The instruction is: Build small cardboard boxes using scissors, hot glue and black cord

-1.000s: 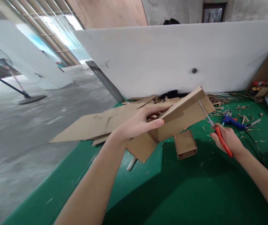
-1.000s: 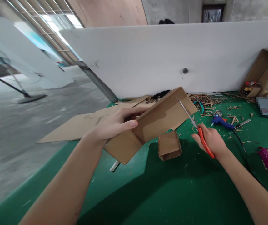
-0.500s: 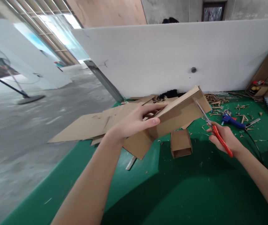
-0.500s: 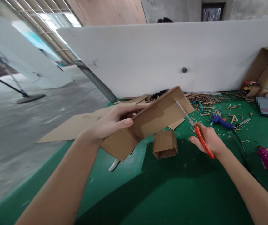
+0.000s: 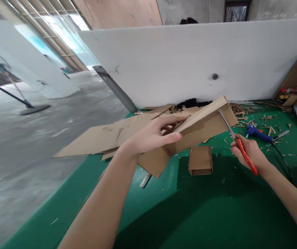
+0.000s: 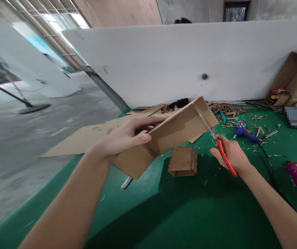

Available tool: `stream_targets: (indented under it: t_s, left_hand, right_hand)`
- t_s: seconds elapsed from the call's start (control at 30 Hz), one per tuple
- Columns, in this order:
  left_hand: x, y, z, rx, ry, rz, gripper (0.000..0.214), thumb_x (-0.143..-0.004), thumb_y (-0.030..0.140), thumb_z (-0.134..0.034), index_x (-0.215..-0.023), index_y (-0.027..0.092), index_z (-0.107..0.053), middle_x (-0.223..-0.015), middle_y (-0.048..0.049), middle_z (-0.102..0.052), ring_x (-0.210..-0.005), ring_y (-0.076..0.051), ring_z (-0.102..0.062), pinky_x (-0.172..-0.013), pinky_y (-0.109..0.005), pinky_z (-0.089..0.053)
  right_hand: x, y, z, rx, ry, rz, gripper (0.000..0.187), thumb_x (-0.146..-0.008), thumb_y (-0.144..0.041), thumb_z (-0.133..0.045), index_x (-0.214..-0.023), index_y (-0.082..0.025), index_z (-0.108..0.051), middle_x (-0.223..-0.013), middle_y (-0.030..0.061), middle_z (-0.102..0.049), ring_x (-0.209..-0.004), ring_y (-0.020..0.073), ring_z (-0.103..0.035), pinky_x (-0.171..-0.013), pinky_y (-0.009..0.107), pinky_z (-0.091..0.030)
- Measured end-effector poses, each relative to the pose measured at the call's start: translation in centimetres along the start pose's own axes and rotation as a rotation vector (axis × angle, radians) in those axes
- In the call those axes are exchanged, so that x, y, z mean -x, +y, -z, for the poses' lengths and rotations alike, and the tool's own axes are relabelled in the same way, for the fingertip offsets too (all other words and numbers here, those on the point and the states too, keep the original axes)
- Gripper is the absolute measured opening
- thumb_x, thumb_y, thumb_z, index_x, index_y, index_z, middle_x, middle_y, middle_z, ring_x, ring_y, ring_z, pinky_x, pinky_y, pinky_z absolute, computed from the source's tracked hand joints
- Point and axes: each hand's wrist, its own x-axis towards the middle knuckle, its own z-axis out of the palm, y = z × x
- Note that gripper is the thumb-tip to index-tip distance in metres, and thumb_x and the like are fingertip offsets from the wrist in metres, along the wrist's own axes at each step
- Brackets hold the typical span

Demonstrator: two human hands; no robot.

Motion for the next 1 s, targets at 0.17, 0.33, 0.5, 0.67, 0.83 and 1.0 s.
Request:
stream_targets:
  t_s: [0.17,0.33,0.5,0.67,0.83,1.0]
  left_hand:
    - [0.0,-0.1,-0.1,0.014,-0.005,-0.004,0.077,-0.083,0.075,-0.048,-0.143,0.027,-0.053,-0.141,-0.0105,-0.06,-0.112,-0.032,-0.061,-0.083,-0.036,-0.054]
    - [0.0,-0.1,-0.3,0.058,-0.003,-0.036,0.072,-0.086,0.072,-0.048,-0.142,0.026,-0.054,-0.14,-0.0098,-0.061,-0.113,-0.031,-0.062,-0.083,-0.035,-0.053]
    - [-0.2,-0.2,-0.4,0.082,-0.012,-0.07,0.072,-0.085,0.073,-0.048,-0.139,0.025,-0.057,-0.135,-0.0102,-0.064,-0.109,-0.031,-0.063,-0.078,-0.034,-0.053]
    - [-0.3,-0.4,-0.3,0.117,-0.019,-0.093,0.075,-0.084,0.075,-0.048,-0.138,0.025,-0.058,-0.134,-0.0111,-0.064,-0.109,-0.032,-0.063,-0.081,-0.035,-0.052]
    - [-0.3,-0.6,-0.2,0.149,-0.017,-0.09,0.077,-0.082,0.078,-0.048,-0.136,0.024,-0.06,-0.138,-0.0123,-0.062,-0.109,-0.032,-0.063,-0.085,-0.037,-0.052]
    - [-0.2,-1.2,0.0,0.157,-0.022,-0.067,0.079,-0.082,0.078,-0.047,-0.139,0.024,-0.057,-0.138,-0.0122,-0.061,-0.107,-0.033,-0.063,-0.085,-0.038,-0.051]
  right_hand:
    - [-0.1,-0.3,-0.3,0.118,0.076,-0.015,0.031,-0.094,-0.039,-0.046,-0.112,-0.017,-0.058,-0.075,0.0055,-0.071,-0.067,0.0249,-0.07,-0.061,0.03,-0.049]
    - [0.0,-0.3,-0.1,0.171,0.11,0.014,0.031,-0.096,-0.046,-0.043,-0.1,-0.02,-0.059,-0.065,0.0039,-0.066,-0.057,0.0236,-0.066,-0.053,0.028,-0.043]
    - [0.1,-0.1,0.2,0.224,0.135,0.044,0.032,-0.097,-0.048,-0.042,-0.094,-0.02,-0.058,-0.063,0.004,-0.066,-0.053,0.0231,-0.065,-0.051,0.028,-0.039]
    - [0.2,0.0,0.3,0.243,0.174,0.066,0.035,-0.097,-0.05,-0.041,-0.094,-0.02,-0.059,-0.06,0.0036,-0.064,-0.051,0.0224,-0.064,-0.051,0.028,-0.039]
    - [0.1,0.0,0.3,0.222,0.174,0.064,0.037,-0.095,-0.052,-0.045,-0.096,-0.018,-0.06,-0.057,0.0026,-0.061,-0.051,0.0223,-0.063,-0.051,0.028,-0.041]
    - [0.1,0.3,0.0,0.102,0.072,0.075,0.034,-0.091,-0.048,-0.052,-0.105,-0.018,-0.06,-0.068,0.0042,-0.068,-0.061,0.0226,-0.068,-0.057,0.027,-0.047]
